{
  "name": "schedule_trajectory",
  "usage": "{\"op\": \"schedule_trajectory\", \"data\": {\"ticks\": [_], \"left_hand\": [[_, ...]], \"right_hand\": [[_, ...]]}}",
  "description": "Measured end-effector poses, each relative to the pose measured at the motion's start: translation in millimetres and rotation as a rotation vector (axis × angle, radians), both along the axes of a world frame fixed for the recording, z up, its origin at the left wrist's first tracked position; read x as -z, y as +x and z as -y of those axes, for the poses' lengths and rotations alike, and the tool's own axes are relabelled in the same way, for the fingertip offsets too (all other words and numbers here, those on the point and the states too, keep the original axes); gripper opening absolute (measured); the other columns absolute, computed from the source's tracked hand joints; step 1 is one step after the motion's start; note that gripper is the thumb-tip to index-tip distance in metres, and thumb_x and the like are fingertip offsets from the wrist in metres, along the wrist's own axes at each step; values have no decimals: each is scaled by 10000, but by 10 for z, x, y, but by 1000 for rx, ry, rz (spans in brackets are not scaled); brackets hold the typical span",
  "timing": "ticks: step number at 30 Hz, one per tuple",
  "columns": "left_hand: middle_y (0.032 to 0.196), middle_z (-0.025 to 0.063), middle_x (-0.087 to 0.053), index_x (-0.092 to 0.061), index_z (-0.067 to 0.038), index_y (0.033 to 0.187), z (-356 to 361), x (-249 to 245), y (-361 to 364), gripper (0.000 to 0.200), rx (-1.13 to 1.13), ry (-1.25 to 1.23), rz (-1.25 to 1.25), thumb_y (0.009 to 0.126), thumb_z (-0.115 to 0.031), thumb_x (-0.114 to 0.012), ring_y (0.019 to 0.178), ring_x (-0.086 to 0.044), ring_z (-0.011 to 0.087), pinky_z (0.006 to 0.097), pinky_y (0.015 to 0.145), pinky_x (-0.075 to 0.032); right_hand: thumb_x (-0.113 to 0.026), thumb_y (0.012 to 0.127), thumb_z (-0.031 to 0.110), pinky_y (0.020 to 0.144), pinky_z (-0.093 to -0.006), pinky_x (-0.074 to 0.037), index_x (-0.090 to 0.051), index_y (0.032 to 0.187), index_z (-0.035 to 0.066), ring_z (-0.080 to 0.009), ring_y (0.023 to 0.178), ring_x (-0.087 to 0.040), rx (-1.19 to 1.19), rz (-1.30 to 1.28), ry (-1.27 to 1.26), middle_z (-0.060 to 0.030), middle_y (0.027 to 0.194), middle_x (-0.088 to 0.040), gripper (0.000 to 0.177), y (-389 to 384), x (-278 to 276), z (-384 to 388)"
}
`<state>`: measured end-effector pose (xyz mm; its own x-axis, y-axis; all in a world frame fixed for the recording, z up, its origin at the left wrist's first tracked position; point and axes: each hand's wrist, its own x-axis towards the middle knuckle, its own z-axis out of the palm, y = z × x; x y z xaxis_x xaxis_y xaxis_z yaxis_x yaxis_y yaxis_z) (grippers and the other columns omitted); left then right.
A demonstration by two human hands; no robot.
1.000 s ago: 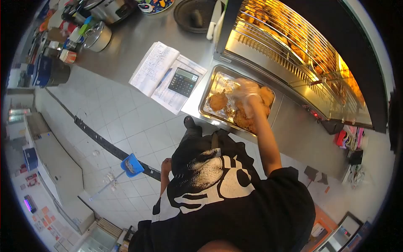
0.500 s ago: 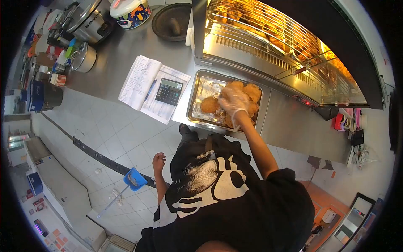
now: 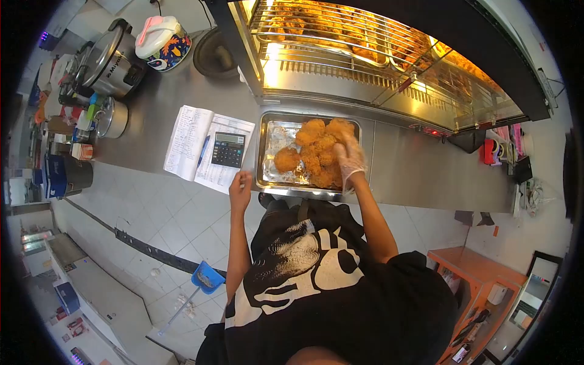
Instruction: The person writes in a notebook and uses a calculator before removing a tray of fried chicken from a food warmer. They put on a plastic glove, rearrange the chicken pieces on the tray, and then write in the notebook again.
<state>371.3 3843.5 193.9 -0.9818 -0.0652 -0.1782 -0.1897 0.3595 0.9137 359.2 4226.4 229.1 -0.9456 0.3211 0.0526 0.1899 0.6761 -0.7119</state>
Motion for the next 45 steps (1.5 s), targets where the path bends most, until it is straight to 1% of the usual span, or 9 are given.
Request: {"op": "schedule_trajectory", "data": {"ticks": [3, 10, 14, 20, 25, 31, 39, 43, 45], "left_hand": [[1040, 88, -670, -613, -37, 1155, -260, 22, -350, 301, -33, -24, -36, 940, -242, -662, 908, -643, 184, 329, 764, -514], [830, 89, -595, -610, 19, 1031, -665, 309, -691, 373, -146, -144, 7, 910, -326, -683, 753, -549, 190, 338, 692, -459], [737, 53, -528, -557, -4, 859, -706, 437, -748, 328, -211, -95, -99, 918, -305, -674, 694, -494, 165, 340, 639, -429], [720, 80, -528, -544, -14, 868, -681, 471, -688, 302, -182, -110, -116, 937, -290, -645, 676, -501, 197, 371, 654, -437], [716, 137, -508, -513, -19, 874, -584, 597, -662, 286, -139, -156, -130, 923, -275, -629, 670, -503, 227, 392, 660, -433], [721, 83, -428, -454, -25, 828, -469, -143, -535, 224, -163, 85, -116, 953, -188, -544, 682, -432, 181, 371, 661, -397], [933, 29, -488, -470, -80, 973, -319, -1779, 7, 72, -220, 779, 0, 1016, -138, -475, 884, -455, 115, 283, 812, -396], [969, 32, -527, -443, -86, 1067, -422, -2627, 317, 76, -215, 937, -53, 1043, -151, -472, 928, -512, 109, 275, 846, -428], [994, 33, -540, -425, -91, 1097, -565, -2786, 339, 93, -211, 987, -70, 1048, -152, -475, 936, -536, 106, 272, 832, -450]], "right_hand": [[-607, 910, 363, 1048, -432, -417, -550, 1338, 91, -354, 1227, -546, 340, 85, 159, -184, 1324, -588, 510, 133, 86, -297], [-591, 941, 236, 799, -358, -504, -669, 1119, 90, -207, 892, -632, 554, 159, -447, -128, 995, -681, 243, 379, 818, -410], [-583, 947, 268, 786, -406, -515, -699, 983, 132, -288, 858, -662, 511, -127, 54, -152, 898, -684, 182, 186, 425, -213], [-574, 913, 399, 865, -452, -489, -682, 1095, 123, -362, 946, -638, 490, 346, -33, -193, 1052, -677, 347, -50, 755, -649], [-562, 921, 380, 902, -456, -493, -655, 1196, 84, -390, 1052, -642, 769, 211, -239, -202, 1160, -674, 414, 190, 1421, -410], [-592, 935, 227, 902, -400, -500, -654, 1147, 38, -317, 1044, -646, 642, -9, -306, -174, 1064, -683, 290, 159, 1003, -392], [-593, 922, 319, 807, -397, -509, -731, 999, 128, -306, 899, -674, 318, -196, 358, -108, 975, -722, 248, -238, -1679, -276], [-573, 941, 323, 707, -374, -518, -711, 980, 99, -269, 738, -668, 174, -149, -15, -106, 820, -709, 266, -536, -2903, -126], [-578, 947, 297, 613, -333, -508, -700, 958, 67, -168, 671, -633, 74, -74, 194, -68, 774, -690, 261, -871, -3130, -330]]}}
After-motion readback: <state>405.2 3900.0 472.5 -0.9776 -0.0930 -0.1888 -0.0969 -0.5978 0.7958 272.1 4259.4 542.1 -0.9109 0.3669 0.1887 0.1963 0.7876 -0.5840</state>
